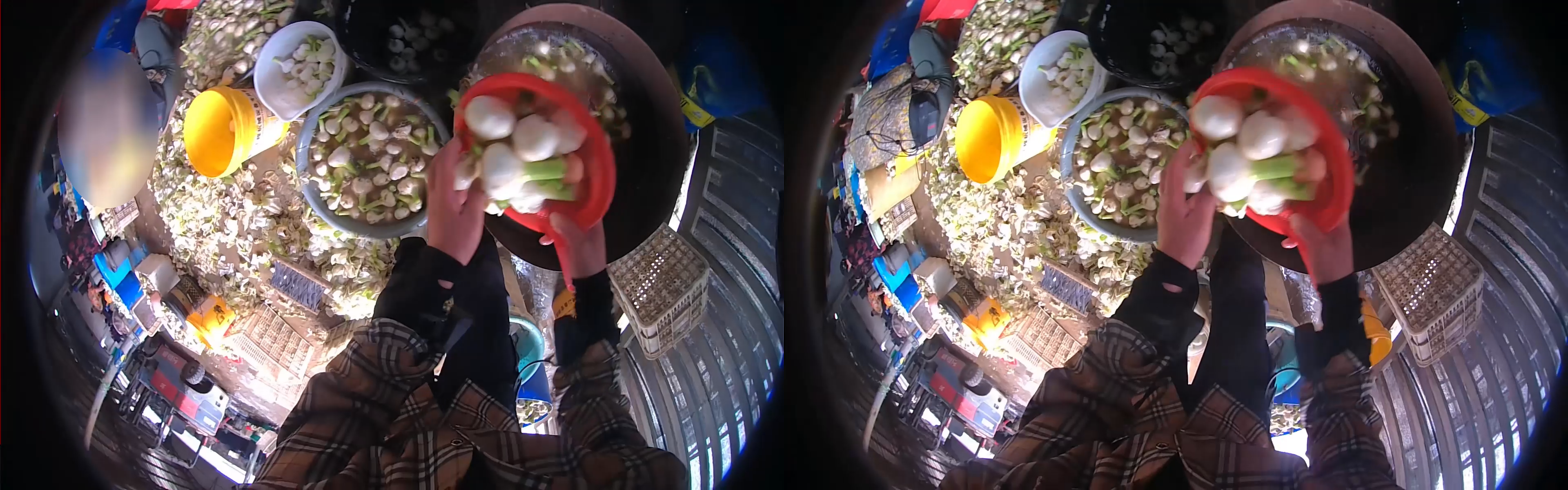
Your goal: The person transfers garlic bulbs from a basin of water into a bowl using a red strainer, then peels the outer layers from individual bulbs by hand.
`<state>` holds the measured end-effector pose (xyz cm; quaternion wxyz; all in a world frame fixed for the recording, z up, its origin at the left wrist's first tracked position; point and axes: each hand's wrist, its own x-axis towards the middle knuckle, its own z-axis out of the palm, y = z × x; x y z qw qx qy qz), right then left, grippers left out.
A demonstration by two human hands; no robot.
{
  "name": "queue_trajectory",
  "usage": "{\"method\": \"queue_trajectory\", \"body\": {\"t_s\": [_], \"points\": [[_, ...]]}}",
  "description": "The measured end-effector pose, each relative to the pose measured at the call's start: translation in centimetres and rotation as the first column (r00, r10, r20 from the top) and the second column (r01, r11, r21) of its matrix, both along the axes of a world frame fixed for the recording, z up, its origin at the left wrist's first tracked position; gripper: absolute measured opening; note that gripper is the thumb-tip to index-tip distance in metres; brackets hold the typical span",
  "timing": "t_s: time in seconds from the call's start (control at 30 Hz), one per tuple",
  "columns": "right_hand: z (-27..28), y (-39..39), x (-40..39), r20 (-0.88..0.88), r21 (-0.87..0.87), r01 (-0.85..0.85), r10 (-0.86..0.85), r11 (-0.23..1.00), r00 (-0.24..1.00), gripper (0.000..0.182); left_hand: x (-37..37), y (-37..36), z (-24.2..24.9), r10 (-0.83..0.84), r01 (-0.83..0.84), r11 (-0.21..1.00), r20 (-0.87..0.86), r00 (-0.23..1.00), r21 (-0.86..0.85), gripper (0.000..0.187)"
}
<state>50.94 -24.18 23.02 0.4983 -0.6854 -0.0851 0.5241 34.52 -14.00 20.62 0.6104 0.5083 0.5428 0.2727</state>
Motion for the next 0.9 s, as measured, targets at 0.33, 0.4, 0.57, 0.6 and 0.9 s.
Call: {"method": "queue_trajectory", "body": {"t_s": [0.33, 0.4, 0.57, 0.6, 0.9], "points": [[0.1, 6.2, -14.4, 0.894, -0.05, -0.18, 0.125, 0.982, 0.431, 0.085, -21.4, -1.8, -9.6, 0.197, -0.217, 0.941, -0.101, 0.975, -0.261, 0.052], [0.8, 5.6, -12.6, 0.853, 0.025, -0.093, 0.027, 0.995, 0.521, 0.081, -22.0, -3.1, -9.4, 0.247, -0.272, 0.923, -0.121, 0.961, -0.271, 0.047], [-1.8, -2.0, -0.4, 0.701, -0.109, 0.217, -0.08, 0.97, 0.709, 0.081, -16.0, -1.9, -6.9, 0.038, -0.078, 0.934, -0.121, 0.992, -0.349, 0.027], [-3.5, -3.6, 3.1, 0.819, -0.247, 0.171, 0.111, 0.954, 0.563, 0.082, -14.0, -1.5, -7.0, 0.021, -0.056, 0.932, -0.099, 0.995, -0.358, 0.027], [-18.8, -10.2, 21.4, 0.468, -0.868, 0.164, 0.664, 0.469, 0.583, 0.067, 0.2, 2.2, -9.5, -0.35, 0.287, 0.937, -0.524, 0.776, -0.2, 0.06]]}}
